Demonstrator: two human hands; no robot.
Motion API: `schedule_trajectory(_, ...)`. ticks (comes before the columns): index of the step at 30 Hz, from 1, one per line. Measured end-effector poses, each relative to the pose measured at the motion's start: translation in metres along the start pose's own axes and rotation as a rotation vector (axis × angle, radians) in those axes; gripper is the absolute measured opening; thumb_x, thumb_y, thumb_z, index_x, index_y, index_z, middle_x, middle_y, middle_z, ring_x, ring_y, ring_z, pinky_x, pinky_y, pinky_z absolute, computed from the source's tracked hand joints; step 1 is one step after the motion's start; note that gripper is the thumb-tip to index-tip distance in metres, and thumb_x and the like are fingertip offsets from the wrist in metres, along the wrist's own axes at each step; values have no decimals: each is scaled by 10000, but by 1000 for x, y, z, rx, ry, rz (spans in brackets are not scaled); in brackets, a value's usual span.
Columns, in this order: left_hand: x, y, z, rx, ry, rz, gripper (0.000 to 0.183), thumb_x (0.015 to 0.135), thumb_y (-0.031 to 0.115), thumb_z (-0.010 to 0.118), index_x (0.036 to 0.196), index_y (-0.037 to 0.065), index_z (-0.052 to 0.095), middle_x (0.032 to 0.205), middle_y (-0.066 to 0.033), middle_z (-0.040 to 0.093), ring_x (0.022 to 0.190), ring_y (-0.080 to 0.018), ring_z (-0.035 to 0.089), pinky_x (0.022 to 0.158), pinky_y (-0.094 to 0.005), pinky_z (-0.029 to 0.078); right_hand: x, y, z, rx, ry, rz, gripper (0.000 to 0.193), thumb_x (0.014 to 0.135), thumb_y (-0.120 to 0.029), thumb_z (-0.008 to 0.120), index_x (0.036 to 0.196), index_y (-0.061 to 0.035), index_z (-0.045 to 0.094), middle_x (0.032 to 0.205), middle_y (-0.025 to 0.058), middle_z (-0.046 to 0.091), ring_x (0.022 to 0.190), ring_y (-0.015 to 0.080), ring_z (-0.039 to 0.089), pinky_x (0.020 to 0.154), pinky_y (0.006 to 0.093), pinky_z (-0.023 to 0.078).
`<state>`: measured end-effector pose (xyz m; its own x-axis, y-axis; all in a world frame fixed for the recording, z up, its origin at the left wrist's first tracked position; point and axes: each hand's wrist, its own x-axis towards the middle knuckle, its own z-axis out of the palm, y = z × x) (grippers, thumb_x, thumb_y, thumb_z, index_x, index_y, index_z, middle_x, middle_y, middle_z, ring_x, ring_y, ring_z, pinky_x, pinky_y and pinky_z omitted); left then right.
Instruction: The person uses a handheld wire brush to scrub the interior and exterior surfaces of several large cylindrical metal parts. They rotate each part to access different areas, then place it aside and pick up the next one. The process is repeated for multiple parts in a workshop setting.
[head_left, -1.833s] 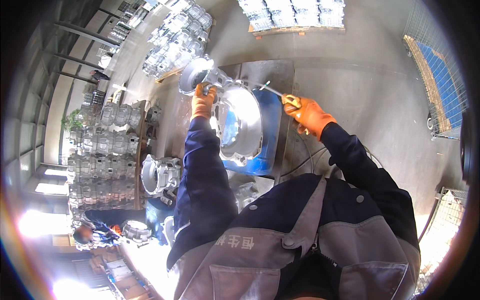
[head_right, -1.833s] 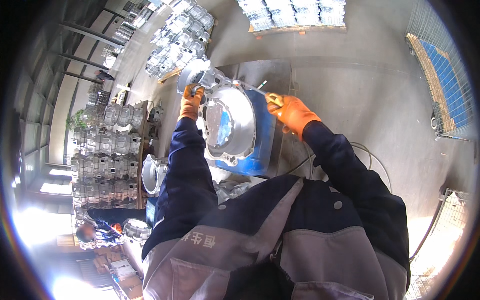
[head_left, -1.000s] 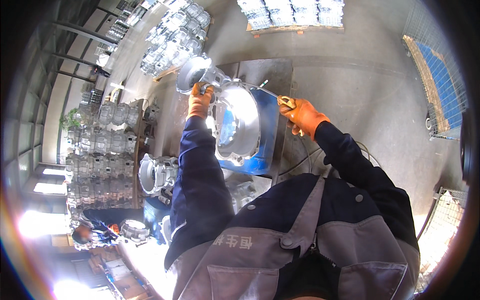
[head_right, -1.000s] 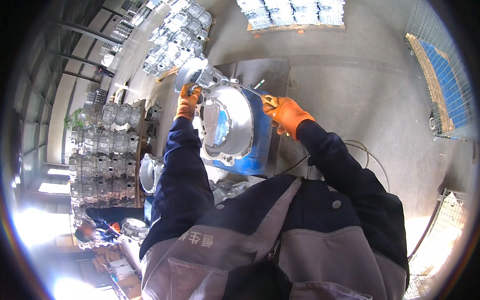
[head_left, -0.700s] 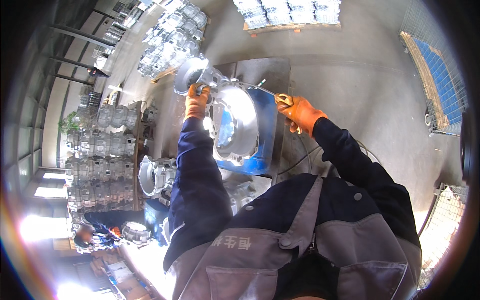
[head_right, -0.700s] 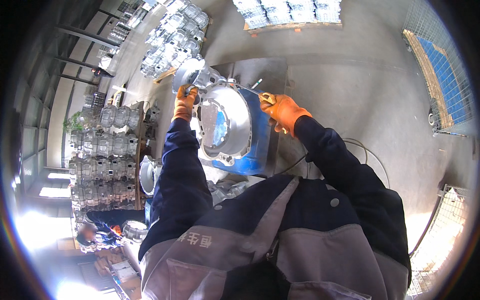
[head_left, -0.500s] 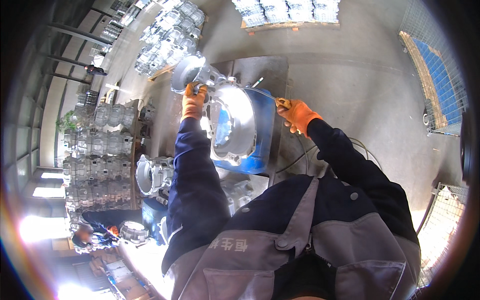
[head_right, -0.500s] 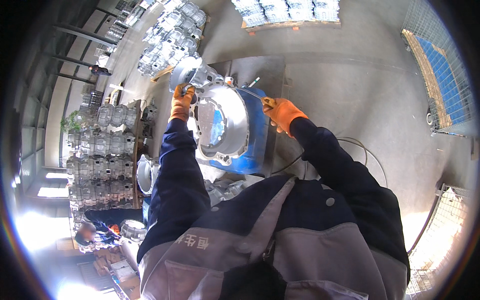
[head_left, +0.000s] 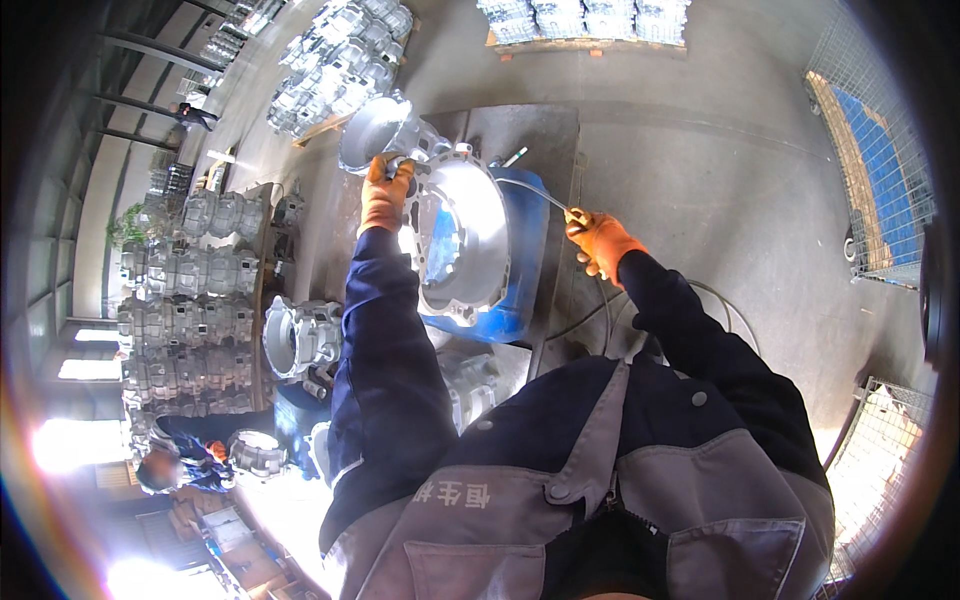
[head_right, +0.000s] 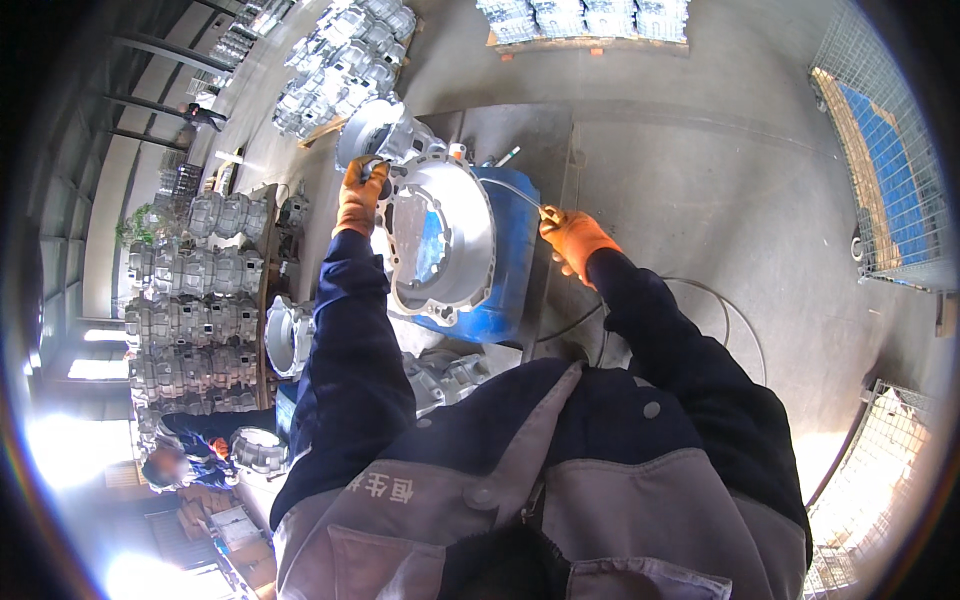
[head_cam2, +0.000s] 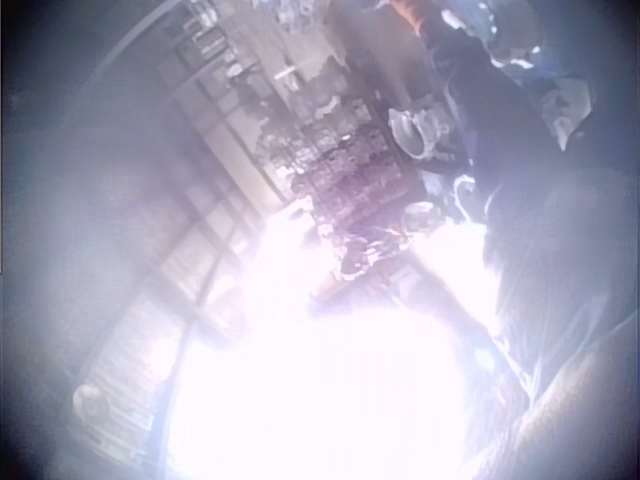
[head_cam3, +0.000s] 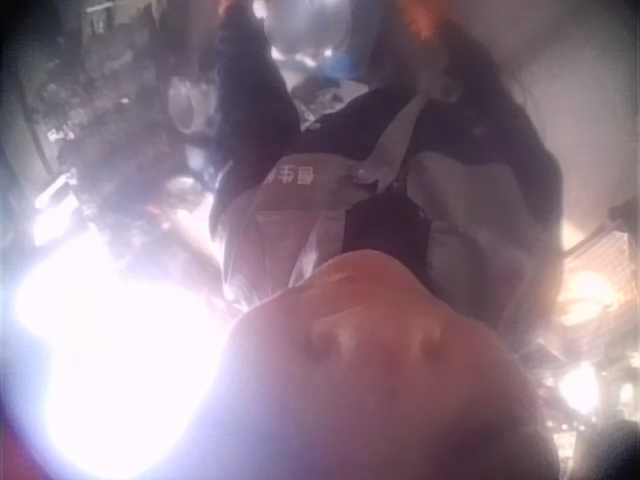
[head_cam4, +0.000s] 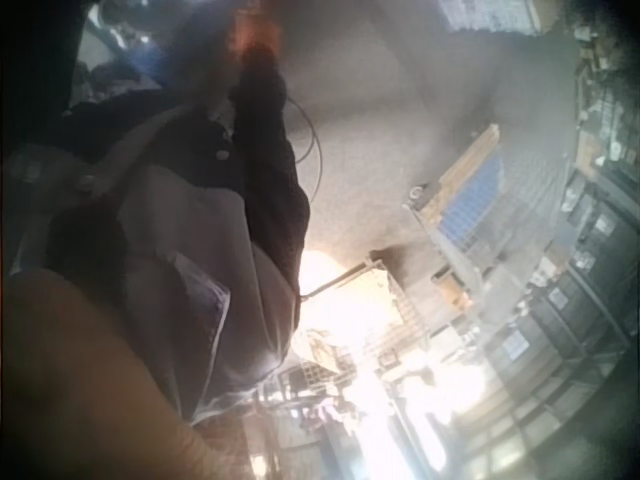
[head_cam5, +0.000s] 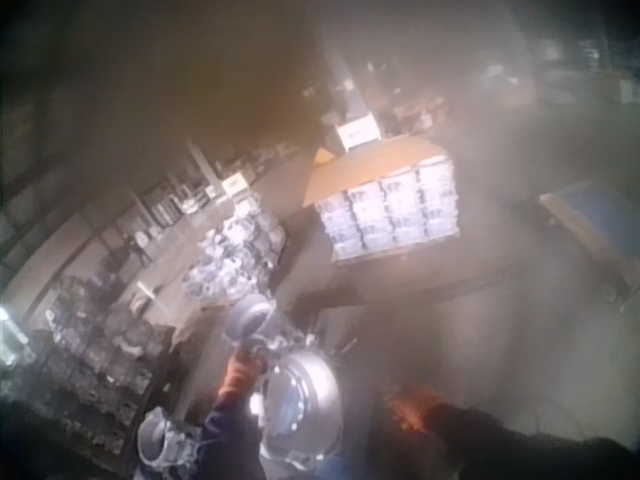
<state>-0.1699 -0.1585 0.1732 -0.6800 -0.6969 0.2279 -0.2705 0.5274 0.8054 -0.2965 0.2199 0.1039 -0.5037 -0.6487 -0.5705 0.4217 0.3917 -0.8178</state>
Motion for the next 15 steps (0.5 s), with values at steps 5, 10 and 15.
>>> schedule_trajectory(5, -1, 9, -2, 50, 10, -55, 160, 871, 183, 729, 978, 97, 648, 855, -8, 670, 753, -119, 579, 689, -289, 480, 7, 7, 6, 24, -9, 47, 209, 935, -358, 614, 1055, -187, 630, 807, -34, 579, 632, 124, 555, 483, 317, 454)
schedule_trajectory(10, -7, 20, -6, 125, 15, -22, 234, 870, 215, 715, 1045, 74, 650, 929, -87, 692, 830, -207, 617, 769, -336, 492, 7, 2, 8, -5, 5, -16, 199, 934, -348, 594, 1042, -185, 633, 742, 1, 577, 517, 141, 532, 468, 310, 440)
schedule_trajectory(15, 0, 13, -4, 178, 56, 66, 231, 863, 257, 747, 1026, 102, 694, 843, -38, 681, 746, -136, 601, 690, -307, 495, -10, 0, -3, -261, -44, 7, 198, 937, -329, 592, 1015, -149, 618, 729, -19, 552, 597, 118, 544, 469, 308, 436)
